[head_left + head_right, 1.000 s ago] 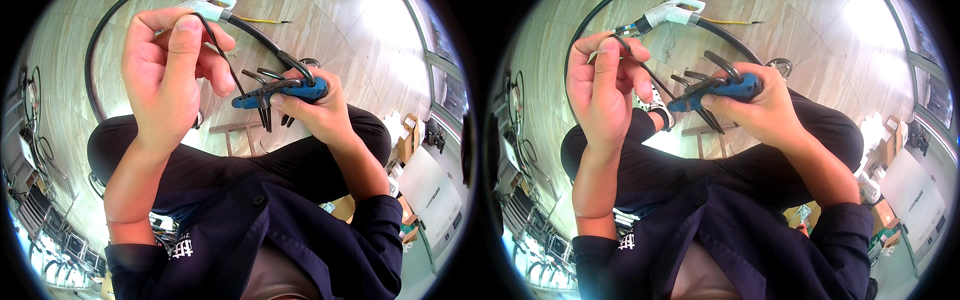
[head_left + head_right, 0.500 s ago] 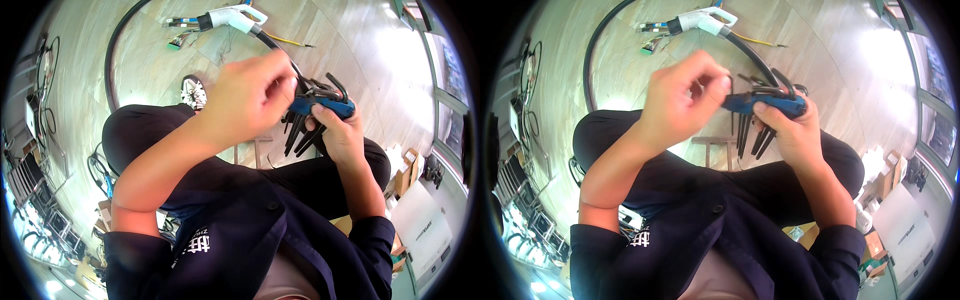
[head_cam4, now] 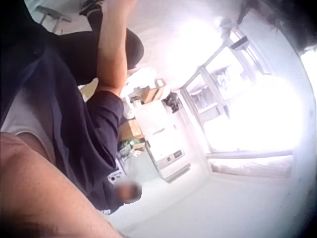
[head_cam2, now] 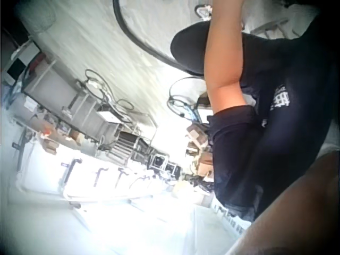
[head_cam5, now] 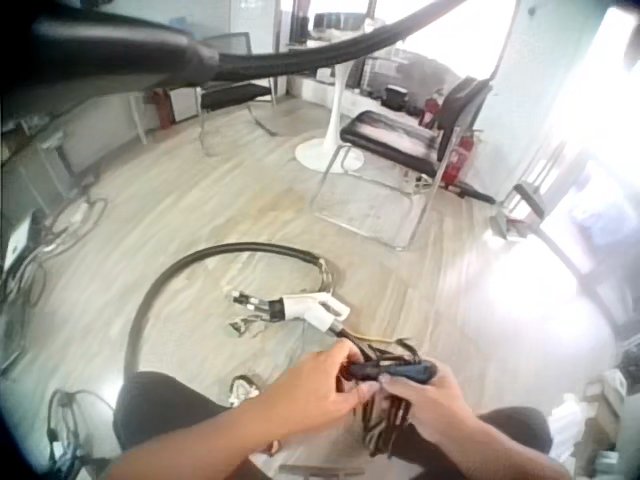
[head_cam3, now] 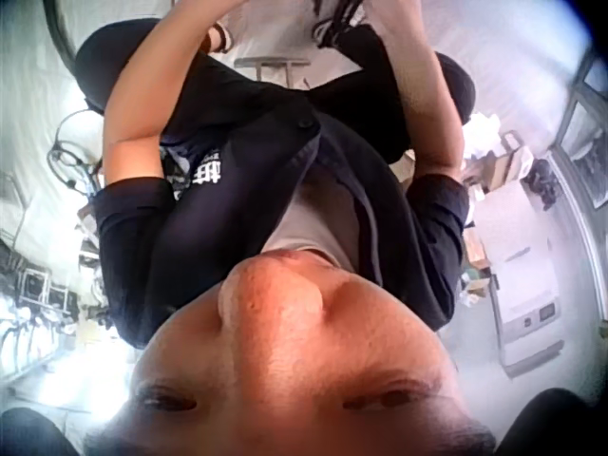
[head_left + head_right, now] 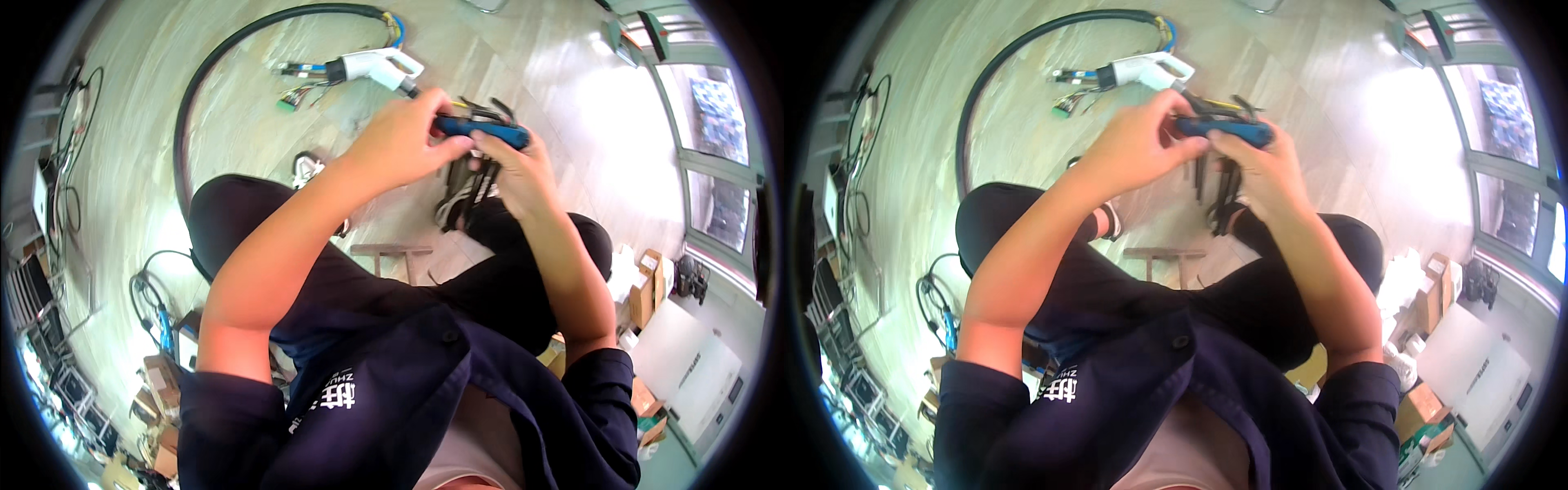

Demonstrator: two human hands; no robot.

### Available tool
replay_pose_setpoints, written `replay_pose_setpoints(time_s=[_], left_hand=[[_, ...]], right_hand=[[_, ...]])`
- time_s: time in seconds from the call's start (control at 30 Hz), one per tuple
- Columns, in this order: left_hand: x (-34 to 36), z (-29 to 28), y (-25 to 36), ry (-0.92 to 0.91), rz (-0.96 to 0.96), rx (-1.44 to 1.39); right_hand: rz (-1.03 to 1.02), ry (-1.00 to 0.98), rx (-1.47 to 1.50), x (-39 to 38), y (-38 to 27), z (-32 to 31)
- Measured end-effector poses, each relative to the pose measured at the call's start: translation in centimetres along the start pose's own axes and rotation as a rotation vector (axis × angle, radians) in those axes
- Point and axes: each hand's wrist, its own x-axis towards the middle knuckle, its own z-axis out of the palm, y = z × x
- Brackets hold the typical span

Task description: The person uses an allen wrench to tighten a screw on the side of a large electric vehicle charging plug while sitting on the floor.

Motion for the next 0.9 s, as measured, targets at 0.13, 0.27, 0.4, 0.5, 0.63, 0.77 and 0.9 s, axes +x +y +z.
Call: replay_pose_setpoints(time_s=[0.13, 0.27, 0.4, 0.5, 0.63, 0.77, 0.9], left_hand=[[0.8, -2.0, -0.4, 0.093, -0.052, 0.019], [1.0, -3.1, -2.7, 0.222, -0.16, -0.122], [1.8, -3.5, -7.2, 0.157, -0.301, -0.181], [2.4, -3.3, -8.0, 0.146, -0.406, -0.289], [2.2, -6.5, -6.9, 0.158, -0.603, -0.382], [-1.2, -10.4, -2.5, 0.304, -0.738, -0.812], [-8.2, -15.8, 8.5, 0.398, -0.572, -0.978]], right_hand=[[0.087, 0.006, 0.195, 1.9, 0.3, 2.5], [0.15, -0.02, 0.091, 4.2, 1.8, 5.4], [0.366, -0.076, 0.164, 7.7, 4.0, 5.7], [0.445, -0.054, 0.068, 9.1, 3.9, 5.5], [0.499, -0.245, -0.078, 12.0, 1.1, 7.0], [0.523, -0.26, -0.11, 9.6, -6.0, 12.2], [0.584, -0.517, -0.436, 3.7, -18.1, 19.3]])
